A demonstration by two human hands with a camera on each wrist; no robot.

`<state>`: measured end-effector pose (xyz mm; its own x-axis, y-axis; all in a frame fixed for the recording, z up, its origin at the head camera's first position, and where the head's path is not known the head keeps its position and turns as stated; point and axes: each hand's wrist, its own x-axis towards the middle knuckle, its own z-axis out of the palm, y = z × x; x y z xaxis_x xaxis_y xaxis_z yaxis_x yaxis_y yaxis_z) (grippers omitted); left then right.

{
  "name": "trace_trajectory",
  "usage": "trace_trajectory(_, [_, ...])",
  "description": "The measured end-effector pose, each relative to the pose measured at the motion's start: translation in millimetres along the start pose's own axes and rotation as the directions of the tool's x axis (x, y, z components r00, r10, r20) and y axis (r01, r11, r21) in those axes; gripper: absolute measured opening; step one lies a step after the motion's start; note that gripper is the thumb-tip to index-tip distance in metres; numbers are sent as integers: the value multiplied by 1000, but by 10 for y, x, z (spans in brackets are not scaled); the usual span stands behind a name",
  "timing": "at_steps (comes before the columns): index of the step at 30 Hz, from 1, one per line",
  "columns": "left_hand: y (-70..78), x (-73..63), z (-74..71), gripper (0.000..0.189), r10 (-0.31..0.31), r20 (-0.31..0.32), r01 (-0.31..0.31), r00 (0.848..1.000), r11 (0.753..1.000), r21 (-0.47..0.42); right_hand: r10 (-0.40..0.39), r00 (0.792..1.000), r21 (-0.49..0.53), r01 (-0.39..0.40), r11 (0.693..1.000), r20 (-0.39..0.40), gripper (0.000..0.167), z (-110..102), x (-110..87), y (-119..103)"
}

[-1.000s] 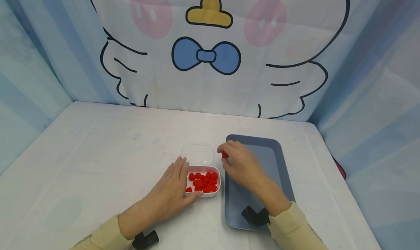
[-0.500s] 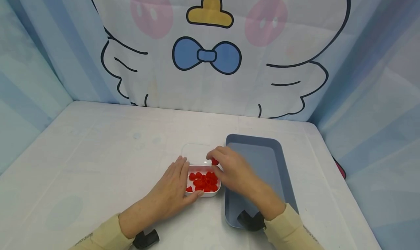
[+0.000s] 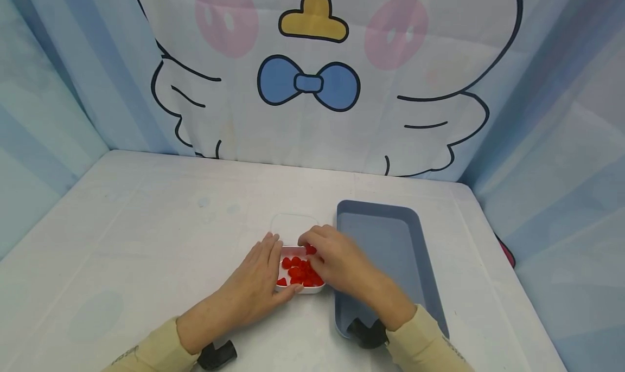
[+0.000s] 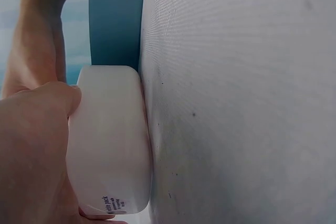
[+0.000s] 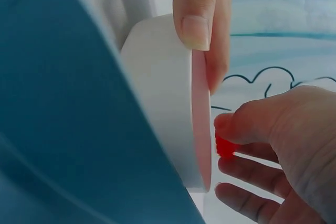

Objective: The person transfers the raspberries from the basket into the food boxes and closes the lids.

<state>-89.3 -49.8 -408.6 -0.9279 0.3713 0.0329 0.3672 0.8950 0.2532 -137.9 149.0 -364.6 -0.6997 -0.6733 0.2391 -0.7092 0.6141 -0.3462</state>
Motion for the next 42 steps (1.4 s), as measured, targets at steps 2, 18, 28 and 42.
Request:
trace_trajectory(2, [0, 0, -2, 93, 1, 4, -1, 1000, 1000, -1, 6, 1000, -6, -6, 1000, 10, 33, 15, 2, -2])
trace_trajectory(18, [12, 8, -21, 95, -14, 29, 15, 999, 1000, -26, 110, 992, 36, -107, 994, -69, 28, -27, -22, 115])
trace_trajectory(28, [-6, 20, -93, 96, -10, 96, 17, 995, 997, -71, 202, 976, 43, -199, 979, -75, 26, -84, 21, 168])
trace_trajectory(42, [-196, 259, -416, 77, -136, 141, 178, 981, 918, -355, 401, 916, 134, -401, 906, 26, 28, -169, 235, 216])
